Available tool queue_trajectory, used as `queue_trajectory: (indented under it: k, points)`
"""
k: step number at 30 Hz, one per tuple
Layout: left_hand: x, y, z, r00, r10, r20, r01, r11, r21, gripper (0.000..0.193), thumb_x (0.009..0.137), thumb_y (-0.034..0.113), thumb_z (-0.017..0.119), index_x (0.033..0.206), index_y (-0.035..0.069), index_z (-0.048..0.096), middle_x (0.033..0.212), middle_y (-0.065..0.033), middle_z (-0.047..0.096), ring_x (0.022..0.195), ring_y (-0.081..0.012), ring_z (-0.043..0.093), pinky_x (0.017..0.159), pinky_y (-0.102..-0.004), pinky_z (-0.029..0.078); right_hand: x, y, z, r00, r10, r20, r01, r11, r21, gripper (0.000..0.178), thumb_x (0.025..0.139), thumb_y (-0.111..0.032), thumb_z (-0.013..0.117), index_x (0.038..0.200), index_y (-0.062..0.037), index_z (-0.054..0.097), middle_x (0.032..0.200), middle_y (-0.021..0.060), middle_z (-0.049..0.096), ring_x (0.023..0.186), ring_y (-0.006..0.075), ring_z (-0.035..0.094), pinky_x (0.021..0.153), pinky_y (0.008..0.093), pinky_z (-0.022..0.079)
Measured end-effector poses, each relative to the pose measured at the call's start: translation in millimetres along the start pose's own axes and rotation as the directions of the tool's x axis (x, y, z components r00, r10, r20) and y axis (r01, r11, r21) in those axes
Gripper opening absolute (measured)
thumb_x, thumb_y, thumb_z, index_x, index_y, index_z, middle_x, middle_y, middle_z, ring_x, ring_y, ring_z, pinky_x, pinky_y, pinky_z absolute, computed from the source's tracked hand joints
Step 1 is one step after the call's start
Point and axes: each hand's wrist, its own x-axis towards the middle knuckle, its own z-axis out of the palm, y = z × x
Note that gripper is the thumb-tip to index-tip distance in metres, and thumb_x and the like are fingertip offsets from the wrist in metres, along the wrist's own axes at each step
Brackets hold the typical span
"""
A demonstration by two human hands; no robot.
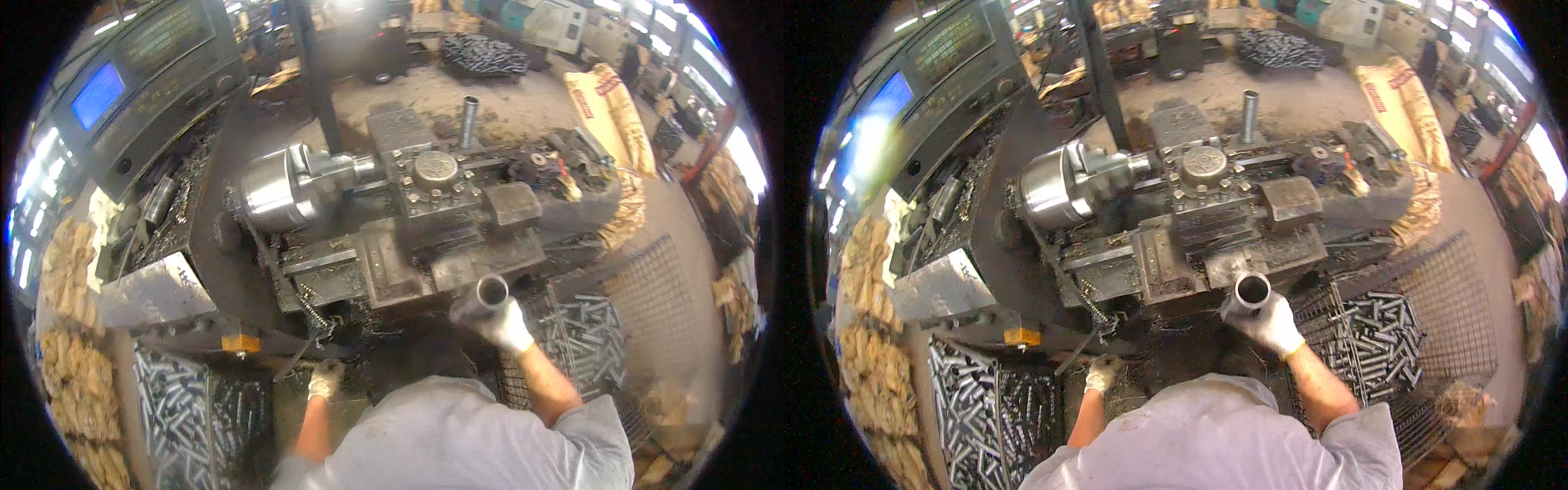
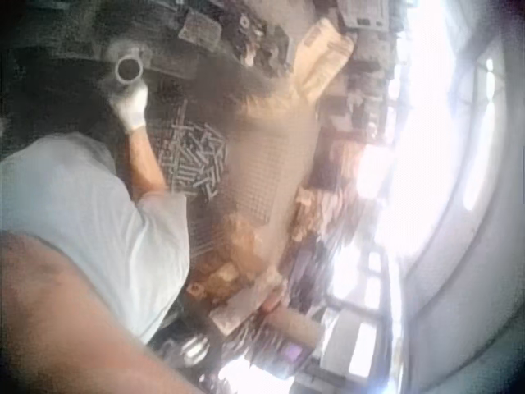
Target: The person operates a metal turning machine, repeatedly loading cylindrical metal parts into the chuck, securing them, and removing finished parts. The person places the finished parts into a wire basket nearby.
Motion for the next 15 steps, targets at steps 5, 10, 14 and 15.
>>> queue_trajectory:
  k: [5,10,14,15]
  points:
    - [-12.2,-26.6,-40.4,0.578,-0.141,-0.804,0.459,0.871,0.178,0.052,0.11,0.013,0.05,0.16,0.003,0.039,0.147,-0.0331,0.054,0.127,-0.0378,0.064,0.1,-0.0436,0.057,105.9,5.8,-12.7,0.99,-0.011,0.139,0.033,0.987,-0.155,0.057,0.075,-0.044,0.088,0.119,-0.0105,0.072,0.108,0.016,0.079,0.103,0.0331,0.076,0.088,0.0418,0.06]
    - [-27.2,18.4,-90.8,0.118,-0.327,-0.938,-0.118,0.933,-0.34,0.063,0.113,0.043,0.046,0.155,-0.003,0.044,0.144,-0.0328,0.059,0.133,-0.047,0.058,0.109,-0.0511,0.046,136.7,27.2,-19.3,0.953,-0.007,0.304,0.093,0.958,-0.27,0.07,0.077,-0.045,0.088,0.134,-0.0128,0.063,0.115,0.0167,0.076,0.104,0.0391,0.075,0.088,0.0467,0.061]
    - [-31.4,18.4,-126.3,0.265,-0.234,-0.936,0.102,0.972,-0.214,0.061,0.112,0.04,0.047,0.152,-0.006,0.048,0.149,-0.0284,0.058,0.133,-0.0405,0.06,0.109,-0.0431,0.047,157.8,42.0,-66.7,0.859,-0.179,0.48,0.339,0.901,-0.271,0.056,0.08,-0.035,0.082,0.129,-0.0105,0.069,0.11,0.0187,0.076,0.097,0.0382,0.076,0.085,0.0481,0.061]
    - [-33.0,15.5,-135.7,0.334,-0.29,-0.897,-0.064,0.942,-0.328,0.059,0.112,0.039,0.048,0.152,-0.005,0.049,0.148,-0.0268,0.06,0.13,-0.0389,0.062,0.107,-0.0421,0.048,166.0,40.1,-83.4,0.858,-0.175,0.483,0.324,0.914,-0.244,0.053,0.08,-0.033,0.083,0.126,-0.0095,0.071,0.109,0.0186,0.076,0.097,0.0377,0.076,0.085,0.0473,0.061]
